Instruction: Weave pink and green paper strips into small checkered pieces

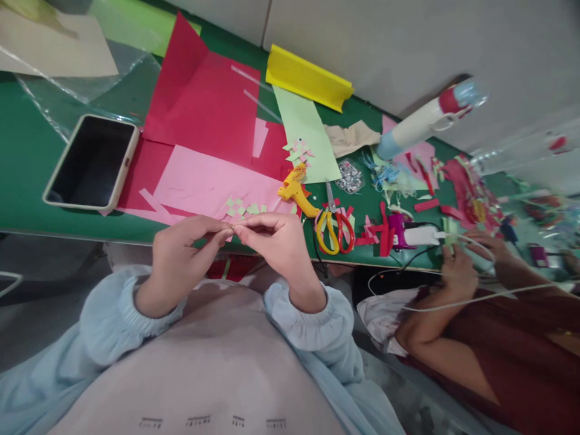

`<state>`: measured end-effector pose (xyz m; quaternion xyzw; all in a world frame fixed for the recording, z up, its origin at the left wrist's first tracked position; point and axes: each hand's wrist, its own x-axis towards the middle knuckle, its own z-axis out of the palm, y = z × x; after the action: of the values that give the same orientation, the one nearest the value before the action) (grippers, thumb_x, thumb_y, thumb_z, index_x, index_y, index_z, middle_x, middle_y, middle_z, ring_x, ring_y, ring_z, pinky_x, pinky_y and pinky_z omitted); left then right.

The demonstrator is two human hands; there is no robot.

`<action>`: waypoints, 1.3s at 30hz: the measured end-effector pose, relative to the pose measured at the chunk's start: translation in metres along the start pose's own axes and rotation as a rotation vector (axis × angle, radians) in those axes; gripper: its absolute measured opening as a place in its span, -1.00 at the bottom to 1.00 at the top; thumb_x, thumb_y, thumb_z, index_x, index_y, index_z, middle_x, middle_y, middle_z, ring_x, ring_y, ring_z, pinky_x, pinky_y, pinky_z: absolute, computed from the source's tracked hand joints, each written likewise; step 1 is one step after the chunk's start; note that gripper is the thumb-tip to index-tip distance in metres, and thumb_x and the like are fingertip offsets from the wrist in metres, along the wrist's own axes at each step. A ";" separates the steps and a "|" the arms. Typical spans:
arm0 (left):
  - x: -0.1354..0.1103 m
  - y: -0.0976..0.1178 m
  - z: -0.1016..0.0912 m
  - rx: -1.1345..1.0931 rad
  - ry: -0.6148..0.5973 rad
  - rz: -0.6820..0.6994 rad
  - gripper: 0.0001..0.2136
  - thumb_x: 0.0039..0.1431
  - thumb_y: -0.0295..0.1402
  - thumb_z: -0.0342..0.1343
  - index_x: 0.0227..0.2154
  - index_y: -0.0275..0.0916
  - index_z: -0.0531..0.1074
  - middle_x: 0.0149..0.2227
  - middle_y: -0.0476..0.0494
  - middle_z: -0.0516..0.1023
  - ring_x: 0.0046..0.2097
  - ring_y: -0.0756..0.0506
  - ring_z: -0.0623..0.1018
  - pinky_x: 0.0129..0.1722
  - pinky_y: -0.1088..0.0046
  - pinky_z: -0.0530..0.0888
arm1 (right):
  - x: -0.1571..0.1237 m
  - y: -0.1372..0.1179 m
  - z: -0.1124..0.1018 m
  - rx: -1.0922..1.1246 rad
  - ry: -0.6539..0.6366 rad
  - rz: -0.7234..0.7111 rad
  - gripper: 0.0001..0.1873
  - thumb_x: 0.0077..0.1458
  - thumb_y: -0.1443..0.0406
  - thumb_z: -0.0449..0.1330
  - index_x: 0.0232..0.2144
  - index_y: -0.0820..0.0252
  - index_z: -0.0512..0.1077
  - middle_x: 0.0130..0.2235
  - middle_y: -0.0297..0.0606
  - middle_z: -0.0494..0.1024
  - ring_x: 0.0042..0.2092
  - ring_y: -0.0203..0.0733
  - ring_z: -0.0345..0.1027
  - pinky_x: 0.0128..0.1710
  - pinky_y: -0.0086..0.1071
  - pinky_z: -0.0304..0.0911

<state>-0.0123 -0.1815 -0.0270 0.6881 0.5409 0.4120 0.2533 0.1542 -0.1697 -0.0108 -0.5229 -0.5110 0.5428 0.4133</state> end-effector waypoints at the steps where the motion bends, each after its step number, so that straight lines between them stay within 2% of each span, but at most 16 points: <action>1: 0.000 0.000 0.000 0.003 0.001 0.013 -0.94 0.14 -0.33 0.19 -0.37 -0.09 0.57 -0.43 0.02 0.64 -0.40 -0.02 0.59 -0.37 0.47 0.49 | 0.000 0.000 0.001 -0.004 0.012 -0.004 -0.90 -0.07 0.29 0.32 -0.42 0.18 0.61 -0.37 -0.28 0.67 -0.31 -0.22 0.56 -0.28 -0.39 0.49; 7: -0.003 0.000 0.003 0.057 0.015 0.060 -0.91 0.17 -0.32 0.15 -0.33 -0.08 0.57 -0.36 0.00 0.66 -0.32 -0.06 0.61 -0.29 0.42 0.51 | 0.000 0.004 0.004 -0.063 0.053 -0.047 -0.89 -0.07 0.30 0.29 -0.43 0.19 0.60 -0.38 -0.28 0.66 -0.32 -0.21 0.57 -0.28 -0.41 0.49; 14: -0.005 -0.001 0.006 0.091 0.012 0.033 -0.90 0.16 -0.30 0.15 -0.33 -0.06 0.57 -0.33 -0.01 0.66 -0.27 -0.10 0.62 -0.24 0.36 0.52 | -0.004 0.006 0.007 -0.207 0.127 -0.092 -0.90 -0.06 0.32 0.25 -0.44 0.19 0.58 -0.40 -0.31 0.64 -0.34 -0.22 0.54 -0.29 -0.42 0.46; 19: -0.005 0.002 0.006 0.058 0.024 0.019 -0.91 0.14 -0.33 0.16 -0.34 -0.06 0.57 -0.34 0.00 0.66 -0.29 -0.09 0.61 -0.24 0.37 0.51 | -0.005 0.007 0.009 -0.295 0.133 -0.114 -0.90 -0.04 0.30 0.22 -0.47 0.19 0.54 -0.40 -0.31 0.61 -0.37 -0.24 0.50 -0.31 -0.40 0.44; 25: -0.004 0.005 0.003 0.054 0.040 0.004 -0.91 0.14 -0.31 0.16 -0.36 -0.07 0.57 -0.36 0.00 0.66 -0.32 -0.07 0.61 -0.27 0.39 0.53 | -0.004 0.004 0.006 -0.145 0.056 -0.069 -0.87 0.00 0.27 0.23 -0.42 0.19 0.55 -0.37 -0.30 0.62 -0.33 -0.25 0.52 -0.30 -0.43 0.44; 30: -0.003 0.006 0.001 0.022 0.023 -0.092 -0.91 0.11 -0.26 0.19 -0.38 -0.09 0.59 -0.39 0.00 0.66 -0.38 -0.05 0.61 -0.35 0.43 0.53 | -0.003 0.002 -0.002 -0.007 -0.058 -0.022 -0.84 0.03 0.23 0.27 -0.38 0.21 0.57 -0.37 -0.28 0.63 -0.35 -0.28 0.52 -0.29 -0.43 0.46; 34: -0.004 0.007 0.002 -0.016 0.011 -0.176 -0.88 0.09 -0.24 0.20 -0.37 -0.12 0.59 -0.41 -0.01 0.65 -0.41 -0.05 0.60 -0.37 0.44 0.53 | -0.003 0.003 -0.002 -0.019 -0.059 -0.019 -0.83 0.03 0.22 0.27 -0.37 0.21 0.57 -0.34 -0.27 0.64 -0.34 -0.28 0.52 -0.27 -0.42 0.47; 39: -0.005 0.008 0.002 -0.011 0.019 -0.161 -0.90 0.09 -0.26 0.21 -0.37 -0.10 0.59 -0.40 0.00 0.65 -0.38 -0.05 0.60 -0.34 0.43 0.52 | -0.005 0.002 0.001 -0.099 -0.031 -0.032 -0.85 0.03 0.23 0.26 -0.38 0.20 0.56 -0.33 -0.28 0.64 -0.31 -0.26 0.53 -0.26 -0.42 0.46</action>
<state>-0.0071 -0.1884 -0.0234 0.6371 0.5948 0.3996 0.2841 0.1542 -0.1745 -0.0123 -0.5259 -0.5519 0.5183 0.3876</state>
